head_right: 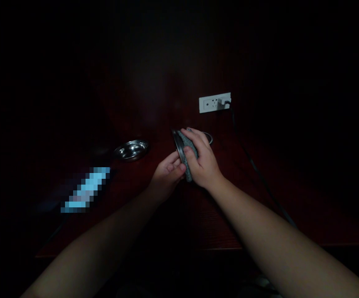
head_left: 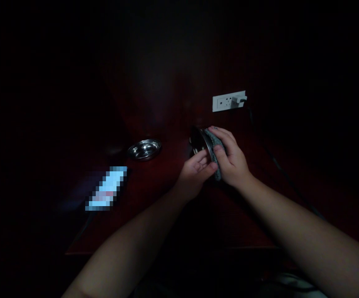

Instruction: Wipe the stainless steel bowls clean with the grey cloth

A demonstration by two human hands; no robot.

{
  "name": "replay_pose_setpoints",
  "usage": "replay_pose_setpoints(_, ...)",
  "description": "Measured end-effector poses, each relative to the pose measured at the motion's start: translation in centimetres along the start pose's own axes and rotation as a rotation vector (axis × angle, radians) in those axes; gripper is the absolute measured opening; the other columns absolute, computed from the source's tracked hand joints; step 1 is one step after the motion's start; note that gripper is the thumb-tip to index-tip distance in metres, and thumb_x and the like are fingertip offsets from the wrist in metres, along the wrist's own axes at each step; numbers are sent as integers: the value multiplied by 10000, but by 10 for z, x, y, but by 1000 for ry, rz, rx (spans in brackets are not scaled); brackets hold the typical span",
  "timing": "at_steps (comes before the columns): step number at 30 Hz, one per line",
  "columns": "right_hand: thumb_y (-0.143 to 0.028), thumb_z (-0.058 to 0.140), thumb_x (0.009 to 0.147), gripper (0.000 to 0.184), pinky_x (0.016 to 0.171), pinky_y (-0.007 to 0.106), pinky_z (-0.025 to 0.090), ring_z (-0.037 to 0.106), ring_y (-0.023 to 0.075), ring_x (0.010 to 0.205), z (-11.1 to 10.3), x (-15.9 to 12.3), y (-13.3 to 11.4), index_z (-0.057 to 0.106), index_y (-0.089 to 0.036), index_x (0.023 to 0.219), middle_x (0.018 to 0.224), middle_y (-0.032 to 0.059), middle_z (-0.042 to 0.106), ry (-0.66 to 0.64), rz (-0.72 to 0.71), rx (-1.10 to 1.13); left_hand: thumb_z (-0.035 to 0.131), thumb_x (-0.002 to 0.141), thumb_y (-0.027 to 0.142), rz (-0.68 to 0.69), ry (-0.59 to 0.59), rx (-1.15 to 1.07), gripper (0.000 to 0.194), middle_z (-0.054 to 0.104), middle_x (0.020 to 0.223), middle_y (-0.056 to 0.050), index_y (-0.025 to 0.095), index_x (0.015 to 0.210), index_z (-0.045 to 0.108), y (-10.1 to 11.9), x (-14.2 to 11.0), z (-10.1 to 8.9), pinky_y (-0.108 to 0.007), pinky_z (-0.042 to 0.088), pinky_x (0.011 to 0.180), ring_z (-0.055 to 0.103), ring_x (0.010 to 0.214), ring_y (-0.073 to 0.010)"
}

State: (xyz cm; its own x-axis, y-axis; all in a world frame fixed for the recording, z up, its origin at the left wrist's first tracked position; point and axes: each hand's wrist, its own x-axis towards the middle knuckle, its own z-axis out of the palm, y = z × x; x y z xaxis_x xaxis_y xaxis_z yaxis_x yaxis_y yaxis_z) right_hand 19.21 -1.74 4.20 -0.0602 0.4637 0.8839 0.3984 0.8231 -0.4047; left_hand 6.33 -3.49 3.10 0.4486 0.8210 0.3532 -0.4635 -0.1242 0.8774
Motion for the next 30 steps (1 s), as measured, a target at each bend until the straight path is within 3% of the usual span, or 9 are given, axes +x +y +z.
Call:
replay_pose_setpoints(9,-319,407,917,375,1062,470,345,441,242,1243,1,1,1,498,-248,1274,1298,89,506,-5,-24,-1,763,664,298,42,48,8,379,633,972,-48,164,952,556,-1,-1,0,-276,445,865,600,923,-146)
replay_pose_setpoints(15,-305,408,916,378,1065,464,341,439,234,1246,1,1,0,490,-247,1280,1304,91,501,-13,-19,-9,729,702,344,76,50,25,388,630,990,-58,166,994,546,-1,-2,2,-262,458,824,597,937,-157)
replay_pose_setpoints(22,-303,420,909,383,1062,466,346,435,238,1249,2,1,0,488,-249,1282,1310,88,498,-22,-21,-13,655,772,369,132,35,62,498,611,1169,-100,180,1205,499,2,-2,6,-341,433,946,581,1078,-219)
replay_pose_setpoints(30,-299,418,911,380,1066,464,341,436,237,1248,1,0,1,488,-246,1281,1306,90,500,-8,-16,0,635,786,360,104,28,140,484,639,1118,-121,144,1205,523,0,-3,6,-326,477,878,609,1020,-221)
